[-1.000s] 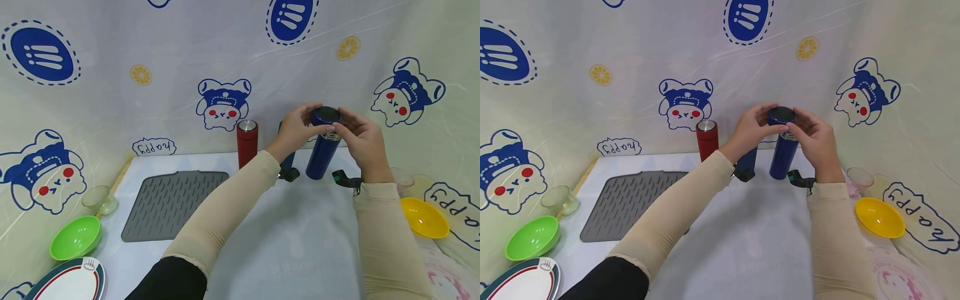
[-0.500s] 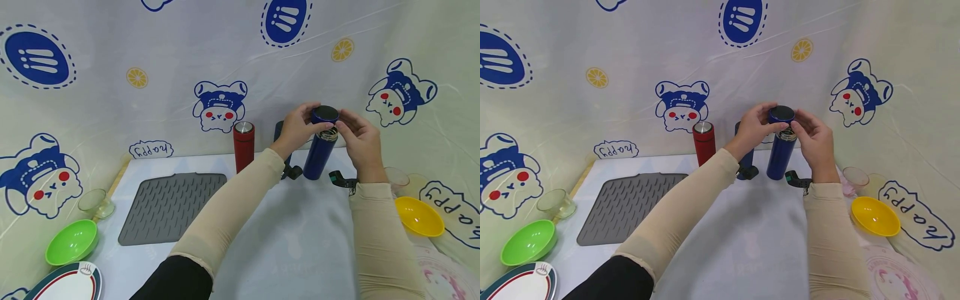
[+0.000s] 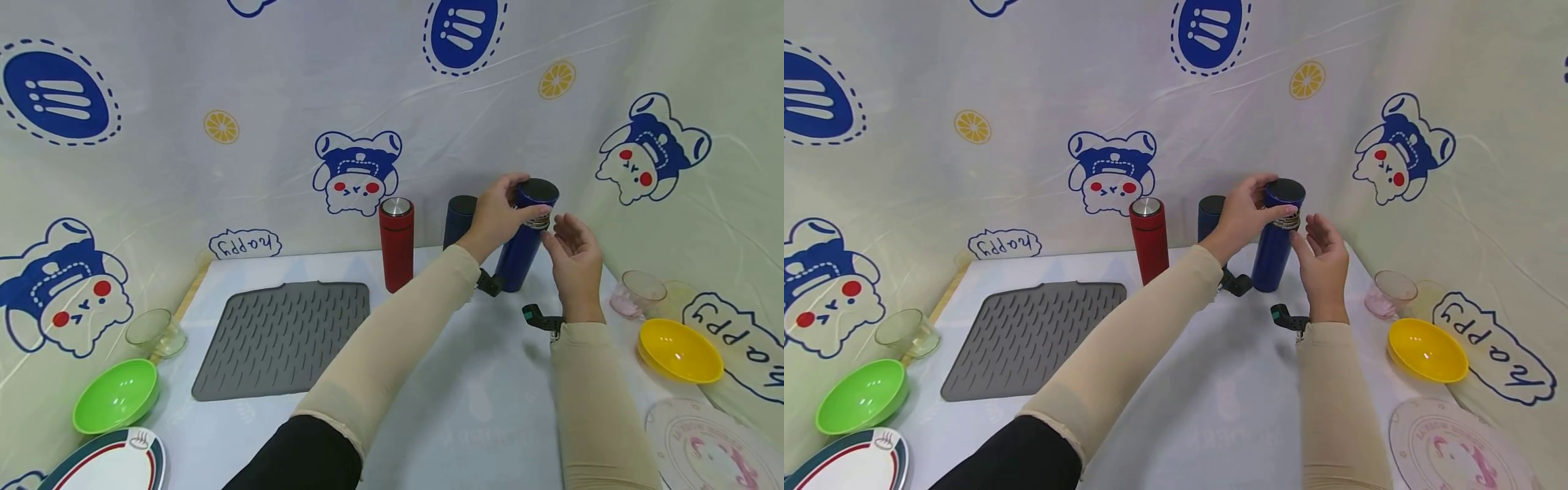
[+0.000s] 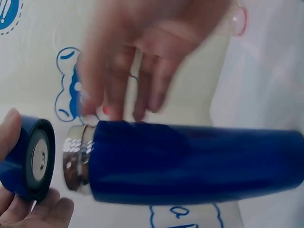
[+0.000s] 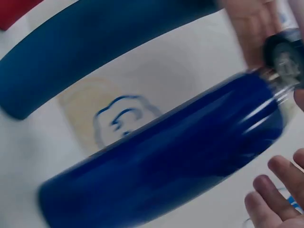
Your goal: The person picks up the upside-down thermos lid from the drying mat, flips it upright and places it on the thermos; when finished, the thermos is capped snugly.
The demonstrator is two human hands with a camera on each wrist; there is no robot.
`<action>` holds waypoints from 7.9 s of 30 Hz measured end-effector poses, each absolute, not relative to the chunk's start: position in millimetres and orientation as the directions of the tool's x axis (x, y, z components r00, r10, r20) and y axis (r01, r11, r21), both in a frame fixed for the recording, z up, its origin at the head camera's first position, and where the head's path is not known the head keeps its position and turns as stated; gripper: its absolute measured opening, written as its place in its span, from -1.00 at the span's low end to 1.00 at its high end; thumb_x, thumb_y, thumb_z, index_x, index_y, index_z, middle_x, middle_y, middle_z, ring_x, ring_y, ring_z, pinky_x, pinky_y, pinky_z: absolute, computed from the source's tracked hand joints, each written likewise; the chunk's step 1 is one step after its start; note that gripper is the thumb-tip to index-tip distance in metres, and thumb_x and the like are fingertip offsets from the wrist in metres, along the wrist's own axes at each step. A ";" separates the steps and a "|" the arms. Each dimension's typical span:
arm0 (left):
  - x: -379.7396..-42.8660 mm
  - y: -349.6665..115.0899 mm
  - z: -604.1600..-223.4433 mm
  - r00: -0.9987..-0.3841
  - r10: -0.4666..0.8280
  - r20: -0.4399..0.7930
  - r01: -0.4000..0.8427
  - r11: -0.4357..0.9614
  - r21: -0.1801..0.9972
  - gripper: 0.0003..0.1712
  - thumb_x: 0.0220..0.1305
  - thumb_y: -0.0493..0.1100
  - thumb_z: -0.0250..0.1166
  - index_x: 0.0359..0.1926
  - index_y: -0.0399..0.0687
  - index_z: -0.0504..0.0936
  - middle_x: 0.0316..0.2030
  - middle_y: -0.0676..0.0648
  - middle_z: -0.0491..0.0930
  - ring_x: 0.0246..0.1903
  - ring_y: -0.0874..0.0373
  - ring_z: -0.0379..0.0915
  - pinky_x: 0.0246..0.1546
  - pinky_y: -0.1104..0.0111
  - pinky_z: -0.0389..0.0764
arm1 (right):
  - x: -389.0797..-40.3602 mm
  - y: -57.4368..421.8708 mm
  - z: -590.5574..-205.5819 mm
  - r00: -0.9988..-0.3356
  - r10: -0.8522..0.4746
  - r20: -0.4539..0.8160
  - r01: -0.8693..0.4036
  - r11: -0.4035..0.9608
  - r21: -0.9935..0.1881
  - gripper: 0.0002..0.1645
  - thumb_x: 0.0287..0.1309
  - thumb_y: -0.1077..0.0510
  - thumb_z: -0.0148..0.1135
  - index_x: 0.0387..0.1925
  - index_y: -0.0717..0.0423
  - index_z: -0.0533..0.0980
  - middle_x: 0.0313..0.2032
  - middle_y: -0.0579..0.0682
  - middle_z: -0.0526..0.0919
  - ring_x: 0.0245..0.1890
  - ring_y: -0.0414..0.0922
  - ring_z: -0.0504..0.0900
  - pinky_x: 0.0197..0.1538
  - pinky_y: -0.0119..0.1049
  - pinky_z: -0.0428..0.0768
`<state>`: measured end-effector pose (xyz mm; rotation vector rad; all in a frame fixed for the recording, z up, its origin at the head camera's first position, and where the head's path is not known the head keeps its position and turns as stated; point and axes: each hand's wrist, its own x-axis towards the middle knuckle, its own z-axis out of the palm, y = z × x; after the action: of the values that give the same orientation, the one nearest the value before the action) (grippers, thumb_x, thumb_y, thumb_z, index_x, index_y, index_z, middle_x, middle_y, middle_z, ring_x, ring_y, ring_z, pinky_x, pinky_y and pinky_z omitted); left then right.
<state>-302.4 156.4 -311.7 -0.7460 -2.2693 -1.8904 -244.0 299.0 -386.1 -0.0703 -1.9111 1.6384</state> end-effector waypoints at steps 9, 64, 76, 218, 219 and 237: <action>-295.3 167.1 -328.1 -0.887 0.295 0.356 0.414 0.164 0.895 -0.26 0.03 -0.02 0.44 0.25 0.19 0.35 0.02 0.20 0.48 -0.07 0.45 0.41 -0.08 0.56 0.44 | -254.1 290.1 -432.9 -0.855 0.401 0.328 -0.198 0.331 -0.923 -0.12 0.01 -0.16 0.36 0.34 -0.09 0.24 0.24 -0.06 0.35 0.21 -0.11 0.34 0.25 -0.20 0.24; -314.9 173.0 -333.9 -0.883 0.306 0.356 0.460 0.412 0.787 0.18 -0.17 0.25 0.48 0.40 0.22 0.00 0.14 0.17 0.25 0.11 0.38 0.15 0.06 0.51 0.32 | -260.8 282.8 -457.5 -0.889 0.409 0.206 -0.045 0.370 -0.928 -0.04 -0.04 -0.29 0.29 0.37 -0.15 0.19 0.25 -0.05 0.36 0.20 -0.14 0.35 0.22 -0.19 0.29; -314.4 165.4 -325.5 -0.855 0.444 0.270 0.457 0.395 0.797 0.02 0.10 -0.02 0.38 0.44 0.24 -0.08 0.28 0.17 0.22 0.11 0.31 0.29 0.05 0.41 0.37 | -258.9 283.7 -459.4 -0.895 0.398 0.204 -0.043 0.379 -0.924 -0.04 -0.05 -0.30 0.28 0.38 -0.17 0.17 0.25 -0.04 0.35 0.21 -0.12 0.34 0.23 -0.14 0.28; -318.4 168.1 -328.6 -0.830 0.472 0.297 0.494 0.376 0.784 -0.19 0.15 0.10 0.32 0.38 0.33 0.15 0.23 0.32 0.22 0.14 0.41 0.20 0.06 0.47 0.32 | -261.3 288.0 -464.2 -0.884 0.333 0.329 -0.181 0.406 -0.896 -0.16 0.01 -0.16 0.33 0.32 -0.14 0.27 0.19 -0.02 0.44 0.17 -0.14 0.40 0.16 -0.16 0.37; -318.0 168.9 -328.5 -0.839 0.464 0.285 0.484 0.396 0.781 -0.15 0.13 0.14 0.32 0.39 0.34 0.13 0.25 0.29 0.20 0.16 0.39 0.18 0.08 0.42 0.32 | -261.4 288.3 -464.7 -0.885 0.335 0.324 -0.176 0.404 -0.898 -0.16 0.00 -0.17 0.33 0.32 -0.15 0.27 0.19 -0.02 0.44 0.16 -0.15 0.40 0.16 -0.16 0.37; -315.9 166.2 -328.7 -0.838 0.468 0.282 0.457 0.319 0.830 -0.08 0.08 0.07 0.39 0.39 0.32 0.09 0.25 0.18 0.20 0.13 0.30 0.22 0.04 0.34 0.39 | -260.5 286.3 -467.3 -0.869 0.324 0.375 -0.221 0.423 -0.879 -0.19 0.00 -0.14 0.34 0.31 -0.17 0.30 0.17 -0.04 0.45 0.15 -0.16 0.42 0.14 -0.16 0.40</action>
<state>-315.9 166.2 -328.7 -0.8983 -2.5594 -1.6056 -260.5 286.3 -467.3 -0.0864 -2.1851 1.4565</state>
